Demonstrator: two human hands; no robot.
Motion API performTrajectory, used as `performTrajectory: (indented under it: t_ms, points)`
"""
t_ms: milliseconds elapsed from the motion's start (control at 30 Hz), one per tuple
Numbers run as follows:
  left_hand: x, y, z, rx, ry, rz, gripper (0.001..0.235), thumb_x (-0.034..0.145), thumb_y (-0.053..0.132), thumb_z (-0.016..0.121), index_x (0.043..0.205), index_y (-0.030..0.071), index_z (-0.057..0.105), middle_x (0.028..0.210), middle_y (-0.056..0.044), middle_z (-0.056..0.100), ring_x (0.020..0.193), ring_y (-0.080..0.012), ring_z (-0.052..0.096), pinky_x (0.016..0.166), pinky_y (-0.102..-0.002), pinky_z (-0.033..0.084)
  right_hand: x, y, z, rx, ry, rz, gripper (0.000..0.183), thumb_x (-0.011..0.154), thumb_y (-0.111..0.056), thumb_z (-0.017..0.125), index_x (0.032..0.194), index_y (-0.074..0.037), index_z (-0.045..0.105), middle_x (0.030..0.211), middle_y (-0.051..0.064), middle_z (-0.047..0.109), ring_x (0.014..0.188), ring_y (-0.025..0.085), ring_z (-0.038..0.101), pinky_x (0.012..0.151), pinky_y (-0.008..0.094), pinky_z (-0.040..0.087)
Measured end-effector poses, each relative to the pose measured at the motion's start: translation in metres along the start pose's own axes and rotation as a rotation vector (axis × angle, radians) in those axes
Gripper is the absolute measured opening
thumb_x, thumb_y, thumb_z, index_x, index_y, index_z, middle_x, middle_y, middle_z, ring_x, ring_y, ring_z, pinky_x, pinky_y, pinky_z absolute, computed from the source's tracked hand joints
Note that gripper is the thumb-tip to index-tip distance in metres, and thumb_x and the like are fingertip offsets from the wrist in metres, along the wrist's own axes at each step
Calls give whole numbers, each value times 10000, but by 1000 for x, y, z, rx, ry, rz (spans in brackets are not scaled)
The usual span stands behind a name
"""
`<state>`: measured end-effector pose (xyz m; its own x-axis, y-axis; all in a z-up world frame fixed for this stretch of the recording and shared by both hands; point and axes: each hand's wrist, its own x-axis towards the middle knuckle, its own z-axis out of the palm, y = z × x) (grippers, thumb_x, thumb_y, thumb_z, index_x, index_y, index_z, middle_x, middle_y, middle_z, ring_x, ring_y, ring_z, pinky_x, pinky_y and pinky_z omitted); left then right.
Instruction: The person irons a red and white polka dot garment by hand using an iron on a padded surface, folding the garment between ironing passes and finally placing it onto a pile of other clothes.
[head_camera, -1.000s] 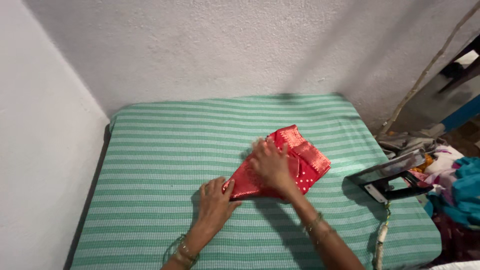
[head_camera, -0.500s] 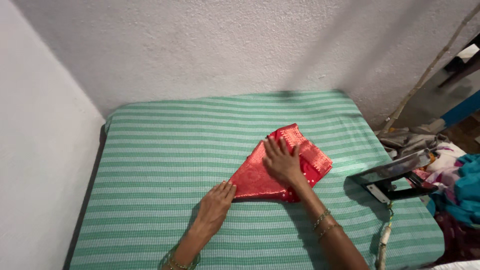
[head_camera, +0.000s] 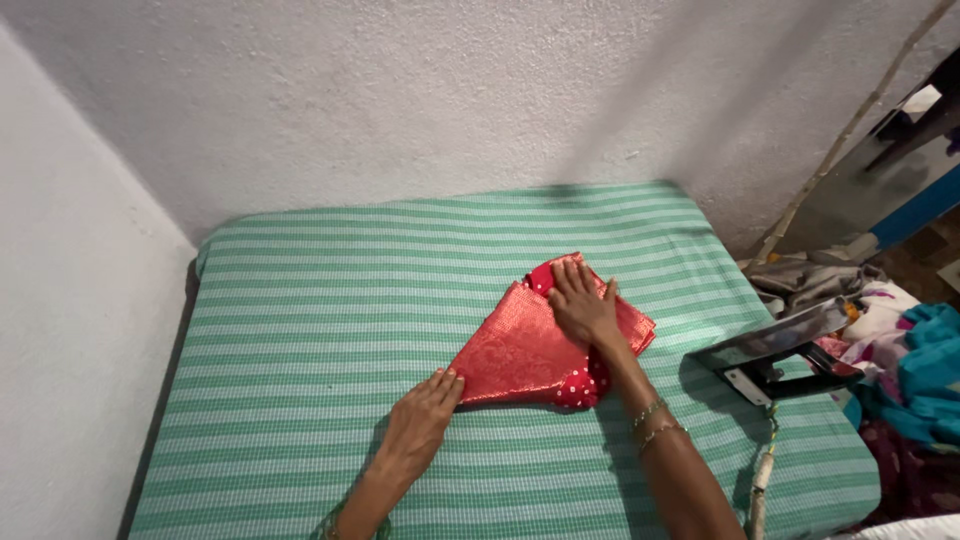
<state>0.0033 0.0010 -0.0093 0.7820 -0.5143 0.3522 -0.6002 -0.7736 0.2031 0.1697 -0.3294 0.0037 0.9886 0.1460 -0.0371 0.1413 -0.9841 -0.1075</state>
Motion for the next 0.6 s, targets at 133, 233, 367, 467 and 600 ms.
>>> performTrajectory:
  t_ms: [133, 233, 367, 467, 600]
  points:
    - [1, 0, -3, 15, -34, 4, 567, 790, -121, 503, 1347, -47, 579, 1414, -225, 583, 1346, -342, 537, 1090, -427, 443, 19, 29, 12, -158, -23, 111, 695, 1011, -543, 148, 1638, -267, 38, 1730, -86, -3, 1582, 228, 4, 1167, 735, 38]
    - [2, 0, -4, 14, -13, 11, 550, 805, -109, 508, 1346, -45, 584, 1401, -220, 595, 1337, -342, 543, 1086, -429, 445, 27, 38, 20, -67, 7, 144, 664, 1048, -546, 146, 1649, -280, 52, 1724, -95, 2, 1582, 202, 2, 1204, 722, 14]
    - [2, 0, -5, 12, 4, 22, 548, 787, -100, 518, 1330, -57, 590, 1393, -228, 602, 1323, -346, 552, 1065, -434, 455, 31, 46, 13, -12, 77, 77, 646, 1035, -516, 256, 1598, -259, 70, 1707, -27, 104, 1563, 279, 125, 1119, 739, 8]
    - [2, 1, -5, 26, 20, 23, 523, 805, -88, 528, 1321, -50, 601, 1383, -228, 614, 1309, -347, 570, 1054, -430, 469, 26, 58, -2, 546, 63, 210, 617, 1041, -330, 377, 1636, -201, 275, 1439, 77, 636, 1301, 257, 654, 1281, 681, 48]
    - [2, 1, 0, 35, 33, 29, 491, 809, -48, 559, 1297, -57, 613, 1363, -228, 625, 1282, -354, 591, 1033, -432, 478, 26, 67, -21, 534, 388, 161, 323, 955, -214, 647, 1222, -41, 701, 1190, 198, 707, 1050, 335, 693, 947, 420, 542]
